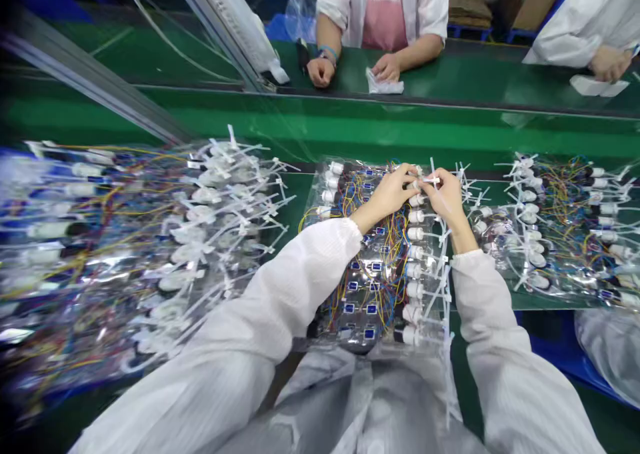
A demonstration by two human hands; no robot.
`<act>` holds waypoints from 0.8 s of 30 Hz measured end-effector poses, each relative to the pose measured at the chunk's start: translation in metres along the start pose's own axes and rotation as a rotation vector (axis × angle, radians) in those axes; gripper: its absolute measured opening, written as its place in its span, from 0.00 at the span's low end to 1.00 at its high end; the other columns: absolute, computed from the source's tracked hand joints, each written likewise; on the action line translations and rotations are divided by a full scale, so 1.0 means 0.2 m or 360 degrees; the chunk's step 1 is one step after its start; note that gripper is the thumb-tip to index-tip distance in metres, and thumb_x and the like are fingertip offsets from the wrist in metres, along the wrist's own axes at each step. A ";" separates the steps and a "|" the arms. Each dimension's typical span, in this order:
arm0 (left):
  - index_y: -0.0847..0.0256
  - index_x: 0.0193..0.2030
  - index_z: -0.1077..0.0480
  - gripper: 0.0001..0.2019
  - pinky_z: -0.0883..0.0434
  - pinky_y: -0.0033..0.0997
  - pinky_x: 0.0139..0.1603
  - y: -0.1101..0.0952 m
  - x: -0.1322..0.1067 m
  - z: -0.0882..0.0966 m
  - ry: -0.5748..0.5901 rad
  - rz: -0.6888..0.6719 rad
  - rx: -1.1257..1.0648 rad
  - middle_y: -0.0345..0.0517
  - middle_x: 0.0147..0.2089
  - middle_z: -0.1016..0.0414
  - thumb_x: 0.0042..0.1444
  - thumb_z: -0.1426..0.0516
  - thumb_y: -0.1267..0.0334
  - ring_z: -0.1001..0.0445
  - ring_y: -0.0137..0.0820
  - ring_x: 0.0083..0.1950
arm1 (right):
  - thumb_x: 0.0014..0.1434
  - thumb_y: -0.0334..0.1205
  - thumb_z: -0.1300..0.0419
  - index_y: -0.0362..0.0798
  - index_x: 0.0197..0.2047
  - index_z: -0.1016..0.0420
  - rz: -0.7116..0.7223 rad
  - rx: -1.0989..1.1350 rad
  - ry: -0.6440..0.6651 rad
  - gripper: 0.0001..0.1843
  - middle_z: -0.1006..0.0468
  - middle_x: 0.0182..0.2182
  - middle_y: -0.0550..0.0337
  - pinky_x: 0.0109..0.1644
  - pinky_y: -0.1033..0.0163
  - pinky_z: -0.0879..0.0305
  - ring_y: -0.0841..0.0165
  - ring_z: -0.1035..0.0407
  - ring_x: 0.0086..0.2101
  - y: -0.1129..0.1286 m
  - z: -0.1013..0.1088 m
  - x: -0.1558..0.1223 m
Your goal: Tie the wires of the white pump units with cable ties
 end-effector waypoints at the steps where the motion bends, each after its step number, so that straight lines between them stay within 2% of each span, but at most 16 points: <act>1: 0.58 0.57 0.31 0.19 0.23 0.45 0.64 0.00 0.00 0.00 0.0001 -0.0004 0.0000 0.52 0.56 0.10 0.64 0.35 0.77 0.14 0.46 0.61 | 0.55 0.45 0.27 0.50 0.32 0.23 0.0010 -0.0030 0.0026 0.11 0.22 0.28 0.61 0.35 0.58 0.38 0.66 0.34 0.29 0.00 -0.01 0.00; 5: 0.56 0.56 0.30 0.18 0.22 0.43 0.63 0.01 -0.01 0.01 -0.0004 0.0005 0.0018 0.51 0.56 0.11 0.64 0.34 0.76 0.13 0.44 0.61 | 0.57 0.48 0.26 0.51 0.32 0.22 0.0005 -0.0031 0.0081 0.13 0.20 0.29 0.60 0.37 0.57 0.35 0.65 0.31 0.30 -0.03 -0.02 -0.01; 9: 0.57 0.56 0.29 0.18 0.21 0.43 0.63 0.00 0.00 0.00 0.0003 -0.0002 0.0034 0.52 0.55 0.11 0.65 0.32 0.74 0.13 0.43 0.60 | 0.54 0.53 0.23 0.52 0.33 0.21 -0.0078 0.0201 0.0039 0.17 0.18 0.30 0.60 0.42 0.54 0.27 0.63 0.27 0.32 -0.08 -0.02 -0.03; 12: 0.59 0.62 0.29 0.22 0.23 0.45 0.68 -0.01 -0.01 0.00 -0.0002 -0.0052 0.0032 0.56 0.60 0.12 0.64 0.31 0.74 0.14 0.44 0.64 | 0.51 0.53 0.21 0.53 0.41 0.19 -0.0180 0.0598 0.0046 0.20 0.13 0.38 0.59 0.52 0.51 0.22 0.60 0.20 0.40 -0.13 -0.02 -0.06; 14: 0.59 0.66 0.29 0.26 0.24 0.46 0.71 -0.01 -0.02 0.00 -0.0010 -0.0068 0.0044 0.58 0.62 0.13 0.63 0.31 0.75 0.15 0.44 0.66 | 0.48 0.50 0.20 0.55 0.50 0.18 -0.0243 0.0849 0.0078 0.26 0.11 0.44 0.58 0.55 0.52 0.21 0.60 0.18 0.45 -0.15 -0.01 -0.08; 17: 0.60 0.66 0.28 0.28 0.24 0.46 0.71 -0.03 -0.03 0.01 -0.0049 -0.0094 0.0020 0.59 0.62 0.13 0.61 0.30 0.74 0.15 0.44 0.65 | 0.46 0.45 0.20 0.57 0.55 0.19 -0.0226 0.1033 -0.0010 0.32 0.12 0.48 0.58 0.54 0.55 0.20 0.61 0.18 0.48 -0.15 0.11 -0.12; 20: 0.61 0.58 0.24 0.18 0.21 0.44 0.66 -0.05 -0.03 0.07 -0.0209 -0.0102 0.0045 0.56 0.56 0.13 0.63 0.30 0.69 0.14 0.41 0.57 | 0.49 0.43 0.24 0.58 0.54 0.20 -0.0086 0.1066 -0.0201 0.27 0.13 0.50 0.58 0.50 0.56 0.19 0.62 0.19 0.48 -0.12 0.32 -0.17; 22: 0.61 0.53 0.21 0.09 0.22 0.46 0.65 -0.06 -0.03 0.13 -0.0357 -0.0088 0.0198 0.55 0.54 0.14 0.68 0.34 0.67 0.17 0.41 0.56 | 0.52 0.41 0.28 0.57 0.50 0.21 -0.0052 0.1032 -0.0334 0.21 0.15 0.46 0.58 0.44 0.58 0.20 0.64 0.20 0.43 -0.11 0.46 -0.22; 24: 0.61 0.56 0.20 0.11 0.25 0.50 0.69 -0.08 -0.01 0.15 -0.0371 -0.0108 0.0425 0.56 0.58 0.16 0.71 0.39 0.67 0.21 0.45 0.61 | 0.53 0.41 0.30 0.55 0.45 0.23 -0.0118 0.0934 -0.0464 0.15 0.16 0.39 0.60 0.36 0.62 0.24 0.68 0.23 0.34 -0.14 0.57 -0.28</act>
Point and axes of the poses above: each hand's wrist, its own x-axis towards the middle knuckle, its own z-axis out of the back of the hand, y = z × x, the point moved 10 cm from there along x, towards the middle knuckle
